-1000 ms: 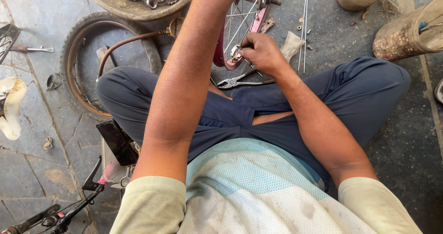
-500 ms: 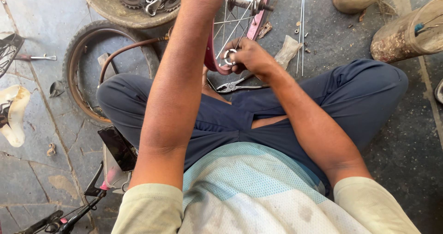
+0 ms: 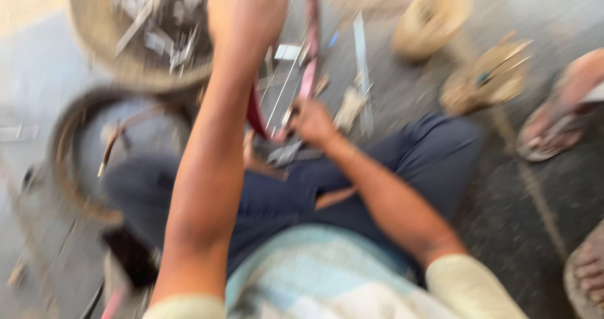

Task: The person sits on the floor of a bicycle repair shop with a small bicycle wheel across their lap. They work around the rim and hub by hand, tightening and adjusting the spokes and hub area, occasionally reaching into a large bowl of wrenches and parts beside them.

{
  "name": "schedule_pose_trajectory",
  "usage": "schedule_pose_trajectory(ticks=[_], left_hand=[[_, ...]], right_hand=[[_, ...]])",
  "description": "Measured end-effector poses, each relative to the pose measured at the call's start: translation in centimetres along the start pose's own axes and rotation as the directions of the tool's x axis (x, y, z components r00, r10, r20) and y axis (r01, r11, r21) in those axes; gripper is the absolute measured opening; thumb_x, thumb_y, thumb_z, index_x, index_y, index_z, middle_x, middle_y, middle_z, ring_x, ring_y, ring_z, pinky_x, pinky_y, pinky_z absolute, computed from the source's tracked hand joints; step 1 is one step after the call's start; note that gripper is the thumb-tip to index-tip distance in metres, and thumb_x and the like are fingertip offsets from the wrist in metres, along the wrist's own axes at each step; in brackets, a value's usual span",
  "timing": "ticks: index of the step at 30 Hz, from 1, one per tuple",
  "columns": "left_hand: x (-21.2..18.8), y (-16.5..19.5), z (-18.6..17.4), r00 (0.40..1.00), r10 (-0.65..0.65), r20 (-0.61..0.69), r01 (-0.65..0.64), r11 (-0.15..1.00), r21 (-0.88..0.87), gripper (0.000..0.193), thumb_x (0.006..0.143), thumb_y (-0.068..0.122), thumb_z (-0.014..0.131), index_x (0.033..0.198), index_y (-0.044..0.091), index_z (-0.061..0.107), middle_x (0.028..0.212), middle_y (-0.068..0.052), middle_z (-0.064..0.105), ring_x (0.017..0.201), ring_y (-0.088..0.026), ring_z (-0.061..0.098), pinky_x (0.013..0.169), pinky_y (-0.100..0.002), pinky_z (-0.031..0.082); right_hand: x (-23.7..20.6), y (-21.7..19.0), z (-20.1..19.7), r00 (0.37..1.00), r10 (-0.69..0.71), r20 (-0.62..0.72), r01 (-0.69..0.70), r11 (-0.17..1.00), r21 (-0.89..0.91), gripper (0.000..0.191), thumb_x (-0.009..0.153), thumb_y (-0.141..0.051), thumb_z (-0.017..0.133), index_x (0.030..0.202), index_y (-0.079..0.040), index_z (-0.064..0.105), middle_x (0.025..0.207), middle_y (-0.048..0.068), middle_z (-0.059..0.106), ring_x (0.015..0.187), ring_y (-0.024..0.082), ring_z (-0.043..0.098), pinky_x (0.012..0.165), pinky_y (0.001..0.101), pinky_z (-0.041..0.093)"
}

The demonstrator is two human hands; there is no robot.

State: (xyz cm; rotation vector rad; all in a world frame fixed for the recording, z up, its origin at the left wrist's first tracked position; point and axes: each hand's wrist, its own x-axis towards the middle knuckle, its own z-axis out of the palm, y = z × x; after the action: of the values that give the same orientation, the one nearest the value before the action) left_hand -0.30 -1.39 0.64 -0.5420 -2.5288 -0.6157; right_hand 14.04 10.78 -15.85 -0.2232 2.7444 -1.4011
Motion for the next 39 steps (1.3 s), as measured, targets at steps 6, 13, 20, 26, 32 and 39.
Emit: schedule_pose_trajectory(ticks=[6,13,20,26,32,39], left_hand=[[2.5,4.5,-5.5,0.937,-0.223,0.268,0.219,0.975,0.045,0.041,0.094,0.034,0.065,0.131,0.016,0.062,0.122,-0.02,0.064,0.104,-0.044,0.065,0.083,-0.056,0.052],[3.2,6.8,-6.6,0.873,-0.307,0.379,0.273,0.951,0.143,0.042,0.101,0.038,0.058,0.126,0.005,0.062,0.127,-0.022,0.064,0.107,-0.043,0.067,0.089,-0.053,0.053],[2.7,7.7,-7.0,0.895,-0.276,0.35,0.259,0.961,0.096,0.042,0.098,0.034,0.058,0.128,0.005,0.061,0.125,-0.022,0.065,0.108,-0.041,0.067,0.09,-0.052,0.053],[2.6,8.6,-6.9,0.877,-0.293,0.381,0.269,0.956,0.116,0.04,0.099,0.036,0.056,0.125,0.006,0.062,0.125,-0.021,0.066,0.109,-0.041,0.068,0.09,-0.053,0.053],[2.4,9.0,-6.3,0.892,-0.272,0.36,0.247,0.962,0.115,0.04,0.099,0.035,0.055,0.125,0.006,0.062,0.124,-0.023,0.066,0.107,-0.042,0.068,0.09,-0.053,0.054],[3.1,9.8,-5.5,0.892,-0.276,0.357,0.261,0.961,0.09,0.041,0.097,0.03,0.051,0.133,0.013,0.061,0.129,-0.022,0.064,0.11,-0.043,0.067,0.092,-0.052,0.054]], right_hand=[[0.4,-1.2,-2.5,0.759,0.26,0.596,-0.648,0.213,0.732,0.046,0.075,0.003,0.056,0.12,-0.002,0.067,0.091,0.006,0.078,0.059,0.014,0.073,0.045,0.0252,0.049],[0.6,-3.5,-1.5,0.834,0.338,0.437,-0.549,0.416,0.725,0.024,0.089,-0.009,0.067,0.109,0.003,0.065,0.08,0.009,0.07,0.05,0.012,0.063,0.045,0.0259,0.05],[0.5,-1.5,-3.5,0.885,0.176,0.43,-0.436,0.637,0.635,0.027,0.085,-0.012,0.075,0.108,-0.002,0.066,0.079,0.005,0.069,0.058,0.014,0.061,0.05,0.0279,0.048],[-0.2,-1.4,-3.9,0.973,0.135,0.188,-0.158,0.98,0.118,0.03,0.079,-0.024,0.084,0.095,-0.001,0.075,0.086,0.013,0.074,0.077,0.023,0.07,0.069,0.0372,0.054],[-0.8,-2.3,-5.0,0.981,0.051,0.186,-0.048,0.999,-0.018,0.041,0.079,-0.037,0.08,0.099,-0.002,0.074,0.091,0.017,0.074,0.086,0.031,0.072,0.075,0.0414,0.055],[-1.1,-2.9,-4.5,0.963,0.257,0.084,-0.251,0.965,-0.071,0.044,0.091,-0.04,0.078,0.102,0.002,0.072,0.091,0.022,0.073,0.083,0.033,0.069,0.073,0.041,0.052]])
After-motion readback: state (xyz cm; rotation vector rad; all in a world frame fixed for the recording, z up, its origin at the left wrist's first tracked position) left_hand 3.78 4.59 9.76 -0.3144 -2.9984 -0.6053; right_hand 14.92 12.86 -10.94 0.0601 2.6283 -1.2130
